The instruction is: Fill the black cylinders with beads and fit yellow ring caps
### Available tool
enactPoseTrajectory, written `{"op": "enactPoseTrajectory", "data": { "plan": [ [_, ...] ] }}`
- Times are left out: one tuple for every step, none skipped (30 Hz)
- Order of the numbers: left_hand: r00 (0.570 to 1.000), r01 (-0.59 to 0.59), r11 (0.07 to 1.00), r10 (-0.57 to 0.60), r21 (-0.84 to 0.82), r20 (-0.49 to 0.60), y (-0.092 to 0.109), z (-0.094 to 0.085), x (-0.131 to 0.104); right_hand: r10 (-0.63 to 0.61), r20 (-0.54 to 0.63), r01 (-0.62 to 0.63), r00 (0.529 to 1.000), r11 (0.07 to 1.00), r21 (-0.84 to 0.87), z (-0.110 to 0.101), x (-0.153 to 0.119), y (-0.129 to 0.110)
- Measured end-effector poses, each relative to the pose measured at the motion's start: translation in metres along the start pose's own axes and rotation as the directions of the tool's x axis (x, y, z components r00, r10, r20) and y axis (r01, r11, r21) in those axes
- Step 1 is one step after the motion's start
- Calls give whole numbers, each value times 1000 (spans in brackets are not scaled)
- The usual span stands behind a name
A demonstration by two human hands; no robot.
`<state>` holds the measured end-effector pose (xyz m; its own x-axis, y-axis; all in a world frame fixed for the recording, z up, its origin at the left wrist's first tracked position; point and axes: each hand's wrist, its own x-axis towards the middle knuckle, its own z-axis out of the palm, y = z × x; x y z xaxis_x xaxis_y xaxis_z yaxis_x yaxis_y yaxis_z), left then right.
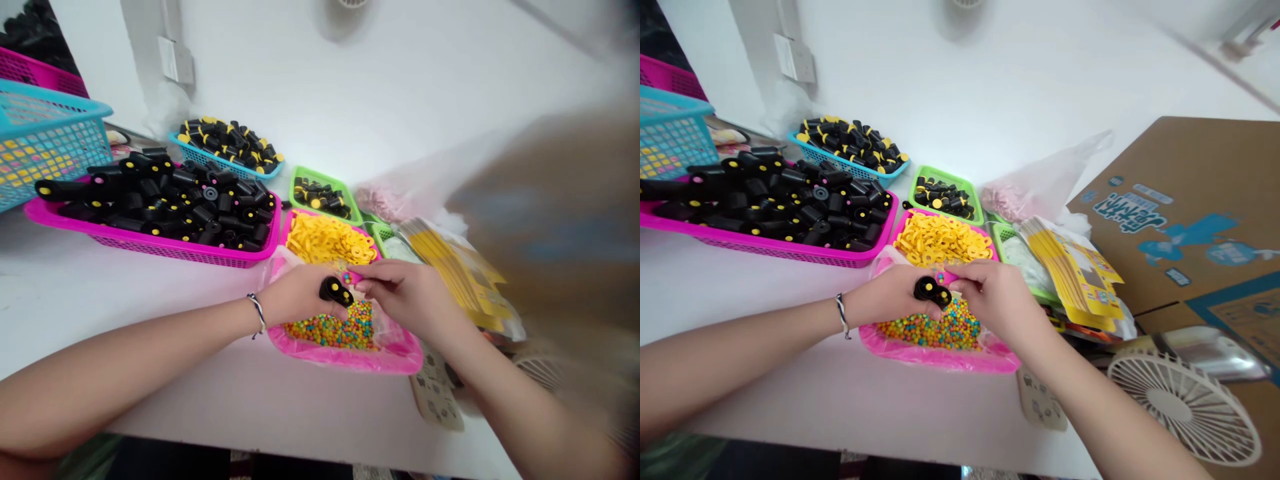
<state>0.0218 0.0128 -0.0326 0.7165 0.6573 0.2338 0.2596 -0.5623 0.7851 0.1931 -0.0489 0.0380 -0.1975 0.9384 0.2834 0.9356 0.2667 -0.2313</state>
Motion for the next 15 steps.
{"op": "enactPoseTrajectory", "data": {
  "plan": [
    [1000,8,1000,-8,8,4,0,0,0,-75,-47,72,996,995,-66,1,1,-3],
    [1000,11,1000,-12,13,8,1,0,0,-145,-81,134,986,983,-126,3,1,-4],
    [1000,11,1000,-11,15,8,1,0,0,-206,-98,187,974,966,-176,5,0,-5],
    [1000,8,1000,-8,17,8,1,0,0,-252,-99,226,963,950,-216,7,0,-5],
    [1000,5,1000,-5,18,6,1,0,0,-284,-92,254,955,935,-248,9,-1,-3],
    [1000,1,1000,-1,22,2,2,0,0,-305,-81,273,949,922,-275,11,-3,-2],
    [1000,-2,1000,2,26,-3,2,0,0,-321,-69,288,944,910,-299,13,-4,0],
    [1000,-7,1000,8,28,-5,2,0,0,-337,-57,302,940,897,-323,14,-6,1],
    [1000,-15,1000,15,26,-4,2,0,0,-355,-44,319,934,882,-348,14,-7,2],
    [1000,-27,999,27,18,2,1,-1,0,-376,-33,337,926,864,-373,14,-9,2],
    [999,-40,999,40,6,10,1,-1,0,-401,-27,359,916,845,-396,12,-11,2],
    [999,-52,999,52,-6,17,1,-1,0,-424,-24,377,905,827,-417,9,-12,1],
    [998,-58,998,58,-14,21,0,-1,0,-439,-27,384,898,813,-437,6,-15,0],
    [998,-56,998,57,-17,19,0,-1,0,-433,-31,373,901,807,-459,2,-17,-1],
    [999,-51,999,51,-20,13,0,-1,0,-396,-29,335,918,810,-481,-1,-19,-1]
  ]
}}
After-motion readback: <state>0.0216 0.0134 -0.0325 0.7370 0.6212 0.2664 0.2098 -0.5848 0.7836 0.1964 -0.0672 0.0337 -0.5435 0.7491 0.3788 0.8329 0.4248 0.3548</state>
